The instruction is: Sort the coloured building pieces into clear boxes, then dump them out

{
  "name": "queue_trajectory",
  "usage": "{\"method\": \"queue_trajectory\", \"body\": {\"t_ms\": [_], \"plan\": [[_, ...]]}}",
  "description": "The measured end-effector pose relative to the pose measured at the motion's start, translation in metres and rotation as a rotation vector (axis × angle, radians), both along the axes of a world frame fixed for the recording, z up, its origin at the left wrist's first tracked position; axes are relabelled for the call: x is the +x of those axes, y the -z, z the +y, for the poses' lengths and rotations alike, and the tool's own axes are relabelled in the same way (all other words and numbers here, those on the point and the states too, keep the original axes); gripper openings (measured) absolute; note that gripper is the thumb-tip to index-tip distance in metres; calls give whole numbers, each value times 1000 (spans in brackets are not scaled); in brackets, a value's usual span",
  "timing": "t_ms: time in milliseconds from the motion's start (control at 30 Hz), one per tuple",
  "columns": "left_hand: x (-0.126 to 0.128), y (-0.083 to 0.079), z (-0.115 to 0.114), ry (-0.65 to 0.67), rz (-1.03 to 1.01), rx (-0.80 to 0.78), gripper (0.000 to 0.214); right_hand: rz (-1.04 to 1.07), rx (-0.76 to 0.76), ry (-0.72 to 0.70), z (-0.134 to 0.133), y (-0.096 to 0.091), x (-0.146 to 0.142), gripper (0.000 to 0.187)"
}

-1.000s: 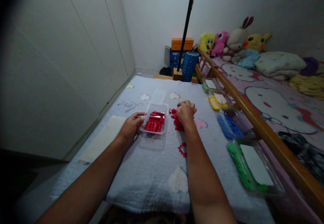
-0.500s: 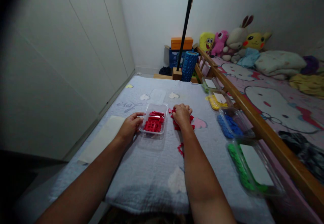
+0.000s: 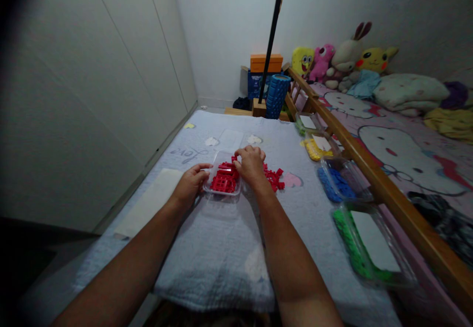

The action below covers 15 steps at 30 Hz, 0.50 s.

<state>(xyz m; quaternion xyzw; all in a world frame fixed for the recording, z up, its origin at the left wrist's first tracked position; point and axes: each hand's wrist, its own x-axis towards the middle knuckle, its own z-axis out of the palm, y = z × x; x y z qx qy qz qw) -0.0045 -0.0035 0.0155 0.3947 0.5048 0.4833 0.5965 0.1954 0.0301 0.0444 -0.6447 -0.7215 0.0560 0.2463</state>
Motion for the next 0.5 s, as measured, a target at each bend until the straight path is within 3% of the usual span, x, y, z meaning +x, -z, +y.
{"method": "queue_trajectory", "body": {"t_ms": [300,500], "plan": [[1,-1,0,11,-10,0,47,-115,-52,51,1,5,-7,21],[0,-2,-1,4,-1,-3,46,-21,17,100,5,8,0,28]]}}
